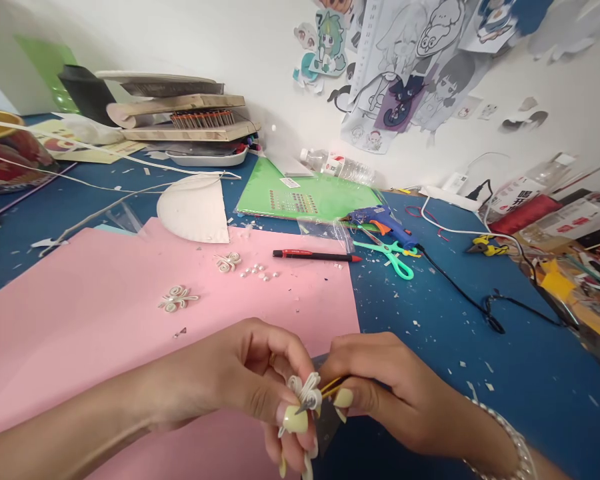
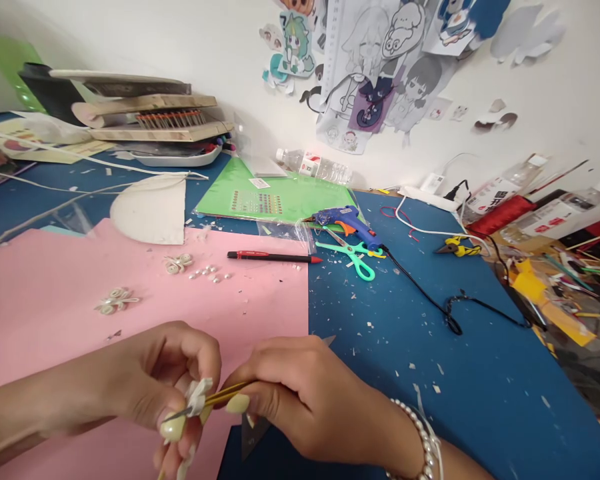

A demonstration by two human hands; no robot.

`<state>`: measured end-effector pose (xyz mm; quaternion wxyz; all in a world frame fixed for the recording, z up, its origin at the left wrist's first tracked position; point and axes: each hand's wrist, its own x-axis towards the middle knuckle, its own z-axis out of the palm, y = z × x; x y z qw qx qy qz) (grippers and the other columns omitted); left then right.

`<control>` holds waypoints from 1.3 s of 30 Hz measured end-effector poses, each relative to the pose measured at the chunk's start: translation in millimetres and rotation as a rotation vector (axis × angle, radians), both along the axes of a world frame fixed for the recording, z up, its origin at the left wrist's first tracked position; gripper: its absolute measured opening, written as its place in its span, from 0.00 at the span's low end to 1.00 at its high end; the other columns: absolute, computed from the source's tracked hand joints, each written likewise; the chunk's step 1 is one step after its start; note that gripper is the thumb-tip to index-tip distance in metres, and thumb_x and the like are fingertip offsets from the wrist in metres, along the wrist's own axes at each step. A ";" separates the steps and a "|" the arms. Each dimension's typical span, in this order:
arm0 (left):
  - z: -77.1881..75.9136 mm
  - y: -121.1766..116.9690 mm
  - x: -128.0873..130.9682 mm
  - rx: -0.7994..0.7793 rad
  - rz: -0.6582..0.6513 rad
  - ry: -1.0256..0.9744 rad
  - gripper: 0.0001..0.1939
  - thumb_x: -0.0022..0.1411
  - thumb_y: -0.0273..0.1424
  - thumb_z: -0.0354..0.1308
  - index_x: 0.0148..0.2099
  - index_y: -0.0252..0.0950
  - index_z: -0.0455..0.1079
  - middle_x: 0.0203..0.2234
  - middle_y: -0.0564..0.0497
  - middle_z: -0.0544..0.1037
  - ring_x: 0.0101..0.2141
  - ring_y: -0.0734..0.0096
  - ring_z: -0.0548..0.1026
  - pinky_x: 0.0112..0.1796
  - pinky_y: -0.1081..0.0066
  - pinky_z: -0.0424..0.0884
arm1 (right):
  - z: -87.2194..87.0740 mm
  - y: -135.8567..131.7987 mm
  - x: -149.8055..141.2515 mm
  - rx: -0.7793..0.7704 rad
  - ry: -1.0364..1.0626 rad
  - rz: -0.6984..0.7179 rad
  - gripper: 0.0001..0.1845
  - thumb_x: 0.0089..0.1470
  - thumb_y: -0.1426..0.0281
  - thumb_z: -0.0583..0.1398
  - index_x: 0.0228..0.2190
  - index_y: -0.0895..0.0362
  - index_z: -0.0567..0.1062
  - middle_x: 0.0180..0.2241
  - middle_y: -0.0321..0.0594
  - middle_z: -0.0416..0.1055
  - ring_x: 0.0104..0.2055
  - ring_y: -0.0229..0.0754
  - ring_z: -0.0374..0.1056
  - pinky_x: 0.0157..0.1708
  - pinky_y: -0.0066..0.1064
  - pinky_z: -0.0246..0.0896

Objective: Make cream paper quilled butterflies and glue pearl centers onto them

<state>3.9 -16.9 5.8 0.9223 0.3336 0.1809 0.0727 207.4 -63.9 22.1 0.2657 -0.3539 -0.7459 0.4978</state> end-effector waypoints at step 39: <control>0.1 -7.4 -2.3 0.010 0.045 0.000 0.04 0.50 0.22 0.65 0.30 0.35 0.76 0.26 0.51 0.82 0.28 0.72 0.80 0.29 0.79 0.71 | -6.4 3.7 2.5 0.348 -0.091 -0.021 0.08 0.58 0.69 0.54 0.30 0.58 0.69 0.25 0.34 0.69 0.26 0.30 0.62 0.28 0.20 0.56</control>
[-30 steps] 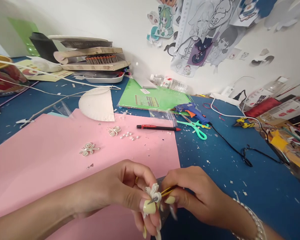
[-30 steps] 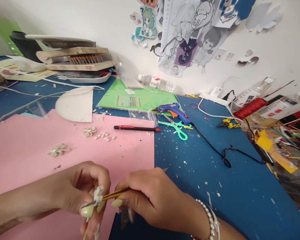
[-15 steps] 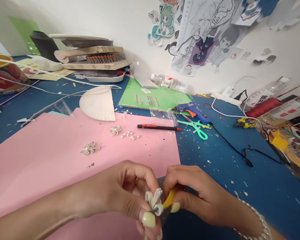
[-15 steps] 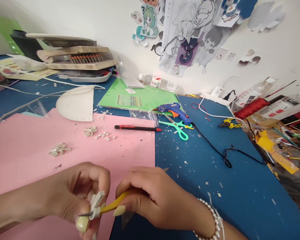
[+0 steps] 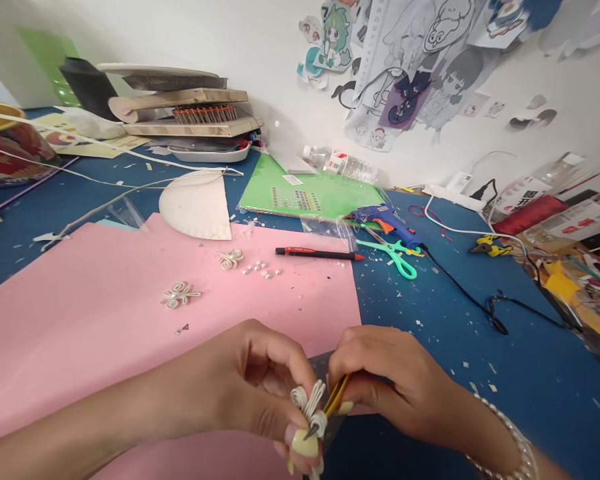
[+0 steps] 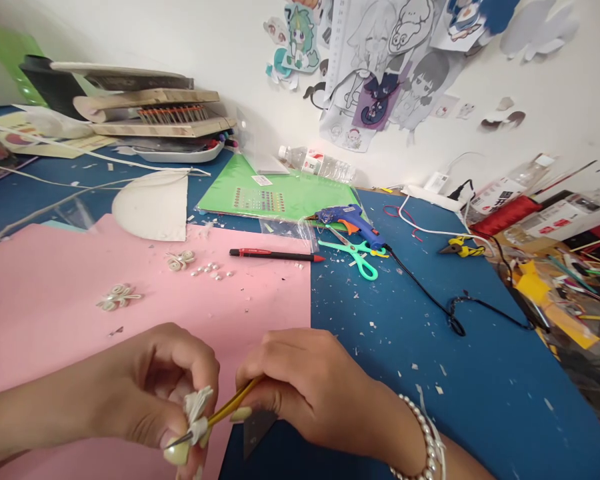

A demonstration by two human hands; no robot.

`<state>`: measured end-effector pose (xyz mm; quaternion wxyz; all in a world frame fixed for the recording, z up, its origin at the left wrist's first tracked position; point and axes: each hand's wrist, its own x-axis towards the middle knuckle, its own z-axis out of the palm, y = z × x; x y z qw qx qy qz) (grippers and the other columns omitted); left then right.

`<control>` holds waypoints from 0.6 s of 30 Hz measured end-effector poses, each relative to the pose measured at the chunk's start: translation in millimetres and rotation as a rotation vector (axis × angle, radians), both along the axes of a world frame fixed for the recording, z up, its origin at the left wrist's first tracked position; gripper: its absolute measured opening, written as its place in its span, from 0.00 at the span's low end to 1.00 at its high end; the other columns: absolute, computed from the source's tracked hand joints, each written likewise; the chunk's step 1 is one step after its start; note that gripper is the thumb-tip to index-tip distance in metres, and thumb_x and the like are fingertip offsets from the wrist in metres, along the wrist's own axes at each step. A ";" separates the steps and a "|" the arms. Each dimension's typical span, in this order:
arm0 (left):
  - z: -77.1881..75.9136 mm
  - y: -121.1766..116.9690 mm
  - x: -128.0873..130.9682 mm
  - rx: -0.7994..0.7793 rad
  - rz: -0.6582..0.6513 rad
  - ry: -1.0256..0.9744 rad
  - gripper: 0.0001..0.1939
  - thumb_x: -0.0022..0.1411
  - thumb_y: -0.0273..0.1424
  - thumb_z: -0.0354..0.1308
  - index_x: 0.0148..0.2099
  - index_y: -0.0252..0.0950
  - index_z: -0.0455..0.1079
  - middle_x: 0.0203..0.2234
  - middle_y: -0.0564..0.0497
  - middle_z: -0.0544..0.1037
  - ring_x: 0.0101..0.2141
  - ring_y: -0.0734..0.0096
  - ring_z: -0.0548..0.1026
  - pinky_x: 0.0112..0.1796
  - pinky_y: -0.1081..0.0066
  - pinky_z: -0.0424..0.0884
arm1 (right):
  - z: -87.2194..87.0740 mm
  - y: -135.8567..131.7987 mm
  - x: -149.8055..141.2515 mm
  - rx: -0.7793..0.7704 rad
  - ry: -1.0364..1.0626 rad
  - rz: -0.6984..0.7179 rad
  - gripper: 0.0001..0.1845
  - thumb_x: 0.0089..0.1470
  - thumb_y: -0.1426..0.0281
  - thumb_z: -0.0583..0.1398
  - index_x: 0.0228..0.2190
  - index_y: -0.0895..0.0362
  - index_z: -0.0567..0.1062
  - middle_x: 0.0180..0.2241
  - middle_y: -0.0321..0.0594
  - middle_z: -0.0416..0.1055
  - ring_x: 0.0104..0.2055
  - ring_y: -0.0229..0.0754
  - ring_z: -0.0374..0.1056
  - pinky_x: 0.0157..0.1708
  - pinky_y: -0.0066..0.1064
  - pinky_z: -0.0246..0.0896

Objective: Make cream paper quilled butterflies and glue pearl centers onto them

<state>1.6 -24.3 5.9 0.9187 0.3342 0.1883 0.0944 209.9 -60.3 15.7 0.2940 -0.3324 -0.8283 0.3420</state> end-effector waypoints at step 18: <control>2.3 -3.2 -0.7 0.060 -0.058 0.044 0.02 0.50 0.26 0.66 0.30 0.35 0.76 0.23 0.51 0.82 0.25 0.71 0.79 0.25 0.78 0.72 | -3.8 0.7 -5.9 0.309 0.029 -0.077 0.13 0.60 0.68 0.52 0.27 0.59 0.69 0.23 0.36 0.69 0.25 0.32 0.61 0.27 0.24 0.56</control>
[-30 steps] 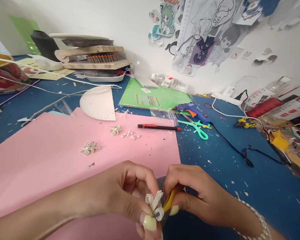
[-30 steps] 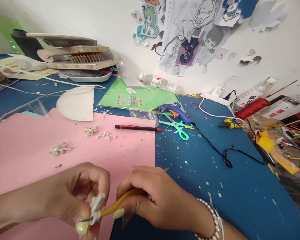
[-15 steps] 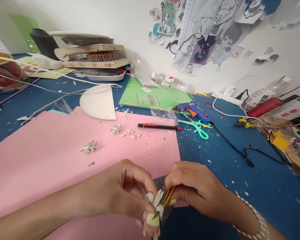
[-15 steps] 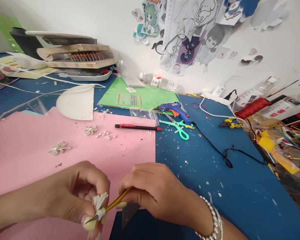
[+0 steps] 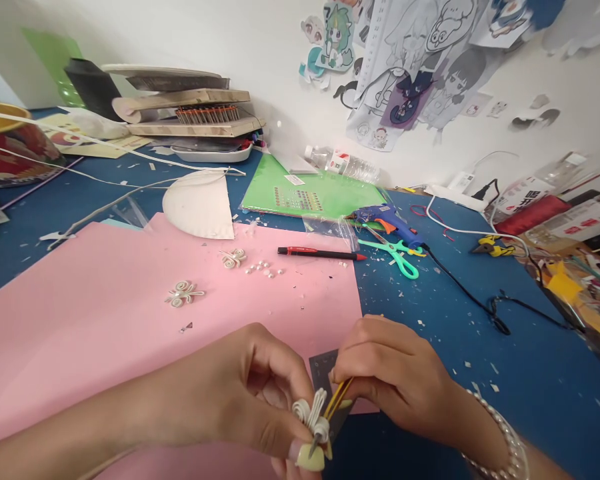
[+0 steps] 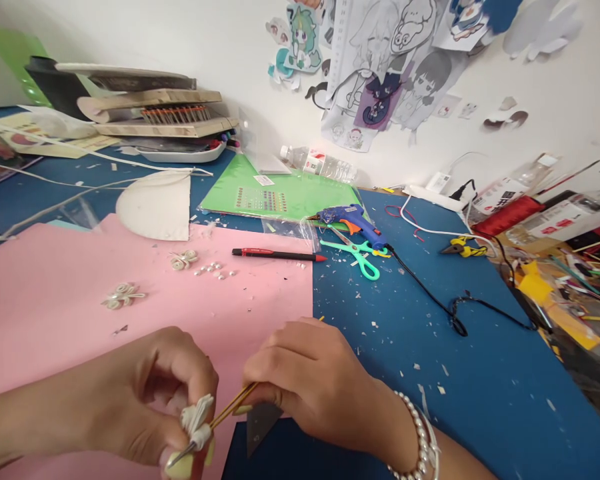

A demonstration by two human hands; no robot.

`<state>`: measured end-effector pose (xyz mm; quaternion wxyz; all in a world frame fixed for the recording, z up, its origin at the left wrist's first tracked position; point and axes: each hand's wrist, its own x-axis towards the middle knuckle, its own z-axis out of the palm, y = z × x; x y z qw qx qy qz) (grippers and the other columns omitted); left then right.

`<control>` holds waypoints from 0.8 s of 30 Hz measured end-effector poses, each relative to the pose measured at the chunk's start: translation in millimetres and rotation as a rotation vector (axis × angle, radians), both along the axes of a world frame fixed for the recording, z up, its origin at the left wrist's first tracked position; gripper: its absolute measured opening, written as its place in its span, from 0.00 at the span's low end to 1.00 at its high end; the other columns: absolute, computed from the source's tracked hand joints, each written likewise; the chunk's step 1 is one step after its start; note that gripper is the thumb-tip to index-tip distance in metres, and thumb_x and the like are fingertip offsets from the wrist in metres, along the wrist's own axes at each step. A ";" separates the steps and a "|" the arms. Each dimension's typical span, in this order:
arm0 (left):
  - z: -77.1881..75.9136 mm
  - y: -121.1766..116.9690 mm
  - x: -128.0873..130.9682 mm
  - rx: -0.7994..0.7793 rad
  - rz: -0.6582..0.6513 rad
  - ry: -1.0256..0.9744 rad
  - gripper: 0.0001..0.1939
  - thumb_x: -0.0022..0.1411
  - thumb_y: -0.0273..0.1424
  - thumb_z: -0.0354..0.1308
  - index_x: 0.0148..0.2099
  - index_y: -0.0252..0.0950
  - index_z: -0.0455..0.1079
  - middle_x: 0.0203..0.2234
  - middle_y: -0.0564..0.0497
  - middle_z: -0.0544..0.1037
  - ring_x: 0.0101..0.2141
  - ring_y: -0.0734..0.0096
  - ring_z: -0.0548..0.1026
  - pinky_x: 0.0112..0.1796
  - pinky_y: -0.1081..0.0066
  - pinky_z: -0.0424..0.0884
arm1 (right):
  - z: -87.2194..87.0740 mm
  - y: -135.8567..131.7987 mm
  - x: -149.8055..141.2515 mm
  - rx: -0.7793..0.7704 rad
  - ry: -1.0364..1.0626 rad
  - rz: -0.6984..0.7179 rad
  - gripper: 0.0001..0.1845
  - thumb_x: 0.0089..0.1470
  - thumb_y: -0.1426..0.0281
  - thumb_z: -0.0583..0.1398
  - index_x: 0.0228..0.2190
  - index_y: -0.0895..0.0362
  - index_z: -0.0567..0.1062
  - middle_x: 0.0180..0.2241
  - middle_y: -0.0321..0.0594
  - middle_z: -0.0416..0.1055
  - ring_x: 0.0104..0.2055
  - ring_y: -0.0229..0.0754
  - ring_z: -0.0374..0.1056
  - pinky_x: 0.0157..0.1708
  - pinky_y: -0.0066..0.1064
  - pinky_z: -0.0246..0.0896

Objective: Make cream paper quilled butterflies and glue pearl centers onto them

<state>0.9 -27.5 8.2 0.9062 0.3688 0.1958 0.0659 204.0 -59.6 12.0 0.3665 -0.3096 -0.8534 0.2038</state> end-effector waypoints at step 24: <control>-5.1 -4.9 1.8 -0.072 0.039 0.048 0.06 0.45 0.26 0.69 0.26 0.34 0.74 0.22 0.54 0.81 0.22 0.74 0.78 0.28 0.78 0.73 | -0.3 -4.0 2.9 0.288 -0.083 -0.075 0.08 0.58 0.72 0.53 0.27 0.58 0.66 0.19 0.33 0.68 0.21 0.32 0.58 0.21 0.28 0.50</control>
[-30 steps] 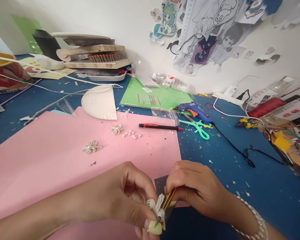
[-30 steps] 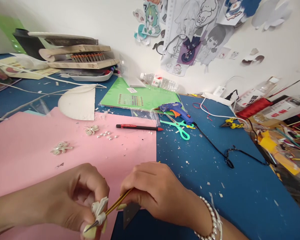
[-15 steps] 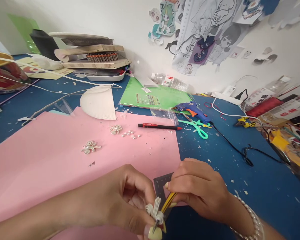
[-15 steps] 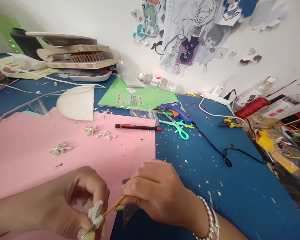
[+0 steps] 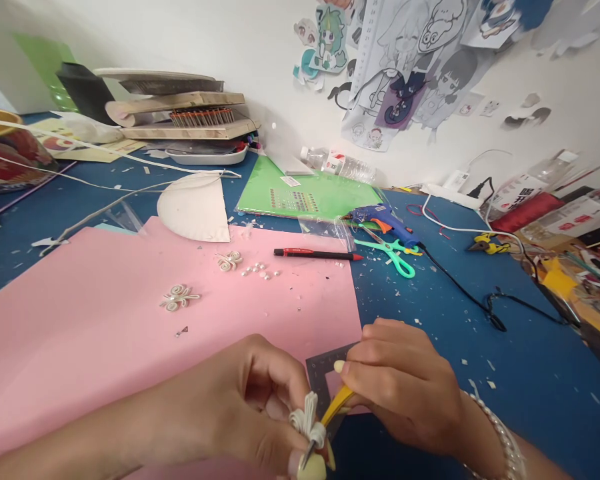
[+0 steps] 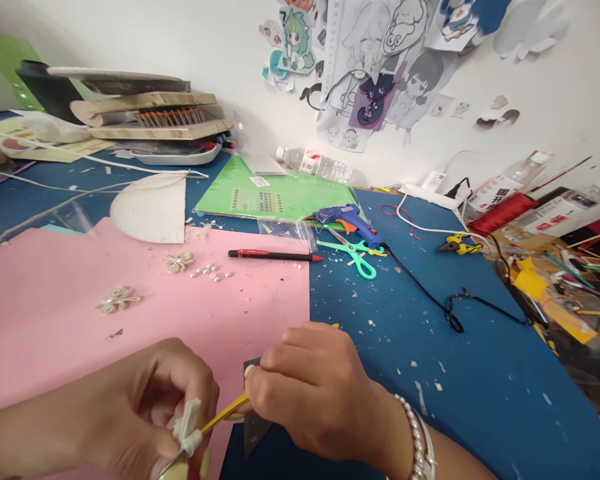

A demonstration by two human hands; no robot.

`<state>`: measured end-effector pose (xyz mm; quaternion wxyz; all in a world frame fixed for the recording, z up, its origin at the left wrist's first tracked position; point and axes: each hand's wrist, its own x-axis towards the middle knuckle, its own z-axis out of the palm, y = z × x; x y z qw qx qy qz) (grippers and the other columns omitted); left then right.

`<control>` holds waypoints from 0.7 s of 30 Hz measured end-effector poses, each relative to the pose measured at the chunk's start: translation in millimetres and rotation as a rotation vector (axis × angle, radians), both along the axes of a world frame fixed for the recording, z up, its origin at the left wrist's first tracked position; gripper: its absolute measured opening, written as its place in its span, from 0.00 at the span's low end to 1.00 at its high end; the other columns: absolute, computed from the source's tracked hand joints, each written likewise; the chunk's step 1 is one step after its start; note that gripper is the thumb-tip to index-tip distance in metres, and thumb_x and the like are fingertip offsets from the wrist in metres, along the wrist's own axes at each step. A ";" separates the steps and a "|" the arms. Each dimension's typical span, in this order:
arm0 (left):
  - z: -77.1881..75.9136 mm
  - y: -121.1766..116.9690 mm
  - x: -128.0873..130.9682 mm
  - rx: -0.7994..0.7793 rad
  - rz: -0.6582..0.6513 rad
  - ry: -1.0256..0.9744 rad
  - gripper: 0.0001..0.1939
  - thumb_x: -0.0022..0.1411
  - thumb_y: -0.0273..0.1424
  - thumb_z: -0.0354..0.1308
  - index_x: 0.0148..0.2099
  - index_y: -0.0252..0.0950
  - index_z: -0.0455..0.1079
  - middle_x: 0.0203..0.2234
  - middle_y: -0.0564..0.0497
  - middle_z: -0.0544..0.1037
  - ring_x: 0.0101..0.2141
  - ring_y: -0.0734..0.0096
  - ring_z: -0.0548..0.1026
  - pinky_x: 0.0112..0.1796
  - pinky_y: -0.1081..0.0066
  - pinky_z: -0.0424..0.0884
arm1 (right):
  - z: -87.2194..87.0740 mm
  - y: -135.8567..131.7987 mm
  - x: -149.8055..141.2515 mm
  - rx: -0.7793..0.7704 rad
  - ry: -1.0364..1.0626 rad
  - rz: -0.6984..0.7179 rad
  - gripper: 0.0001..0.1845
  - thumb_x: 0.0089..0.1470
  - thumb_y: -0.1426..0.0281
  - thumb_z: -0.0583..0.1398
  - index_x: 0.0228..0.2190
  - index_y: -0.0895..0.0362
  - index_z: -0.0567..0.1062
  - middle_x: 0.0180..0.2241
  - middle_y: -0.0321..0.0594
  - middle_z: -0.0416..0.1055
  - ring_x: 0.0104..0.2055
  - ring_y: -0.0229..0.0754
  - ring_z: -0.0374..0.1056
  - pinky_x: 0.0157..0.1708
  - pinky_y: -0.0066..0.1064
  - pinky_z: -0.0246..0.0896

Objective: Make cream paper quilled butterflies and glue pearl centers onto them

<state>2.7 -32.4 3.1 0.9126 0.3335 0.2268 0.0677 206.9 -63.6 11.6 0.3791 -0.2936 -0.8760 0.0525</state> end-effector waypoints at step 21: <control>4.4 4.0 3.7 0.077 0.004 -0.065 0.02 0.54 0.26 0.63 0.32 0.35 0.77 0.24 0.51 0.82 0.27 0.73 0.79 0.28 0.80 0.70 | 1.3 8.4 5.2 -0.089 -0.038 0.020 0.15 0.61 0.68 0.49 0.26 0.58 0.68 0.20 0.35 0.68 0.22 0.32 0.60 0.22 0.26 0.53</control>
